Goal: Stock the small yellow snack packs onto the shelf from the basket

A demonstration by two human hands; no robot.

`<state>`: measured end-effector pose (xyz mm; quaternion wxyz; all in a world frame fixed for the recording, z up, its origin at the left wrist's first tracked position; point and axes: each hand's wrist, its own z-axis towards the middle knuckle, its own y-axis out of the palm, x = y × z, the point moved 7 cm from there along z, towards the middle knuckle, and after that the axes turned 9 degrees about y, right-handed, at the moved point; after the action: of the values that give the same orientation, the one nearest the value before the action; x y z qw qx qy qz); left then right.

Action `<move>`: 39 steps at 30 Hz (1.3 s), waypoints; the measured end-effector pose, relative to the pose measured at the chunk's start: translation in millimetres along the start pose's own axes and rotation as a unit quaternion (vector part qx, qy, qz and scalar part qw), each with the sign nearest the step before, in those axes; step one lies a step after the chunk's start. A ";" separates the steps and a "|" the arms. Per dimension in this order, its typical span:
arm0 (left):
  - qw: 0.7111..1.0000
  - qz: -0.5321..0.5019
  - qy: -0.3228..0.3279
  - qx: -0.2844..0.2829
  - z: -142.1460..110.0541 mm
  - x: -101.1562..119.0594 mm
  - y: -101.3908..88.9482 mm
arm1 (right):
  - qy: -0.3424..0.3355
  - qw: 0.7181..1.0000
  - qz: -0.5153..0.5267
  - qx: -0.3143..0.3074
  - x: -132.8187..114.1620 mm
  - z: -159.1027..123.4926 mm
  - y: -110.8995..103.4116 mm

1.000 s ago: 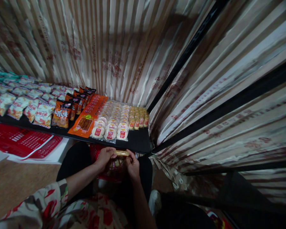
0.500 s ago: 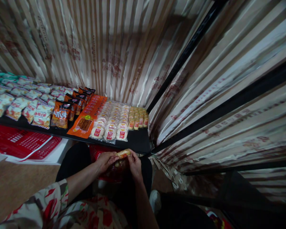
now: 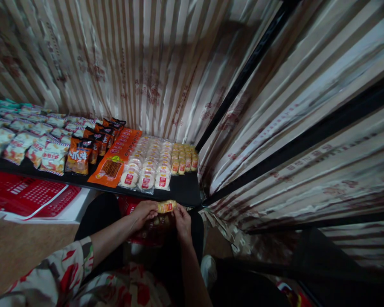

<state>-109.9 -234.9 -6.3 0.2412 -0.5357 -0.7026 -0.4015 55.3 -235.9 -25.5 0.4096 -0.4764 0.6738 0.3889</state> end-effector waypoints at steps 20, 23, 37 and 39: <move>0.990 0.098 0.103 -0.019 15.6 33.3 31.3 | 0.070 0.967 0.229 0.088 -1.1 -11.5 0.2; 0.990 0.086 0.109 -0.011 13.4 37.0 36.6 | 0.064 0.961 0.248 0.104 -1.0 -12.6 0.0; 0.984 0.079 0.160 -0.020 20.6 38.3 72.8 | 0.039 0.974 0.209 0.079 -3.1 -3.2 3.5; 0.980 0.093 0.173 -0.013 23.5 41.6 74.1 | 0.034 0.986 0.148 0.073 -3.5 -0.5 1.5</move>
<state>-50.5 -184.6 35.2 0.3881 -0.5241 -0.5920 -0.4736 54.4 -234.9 -21.9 0.3579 -0.3529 0.7772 0.3785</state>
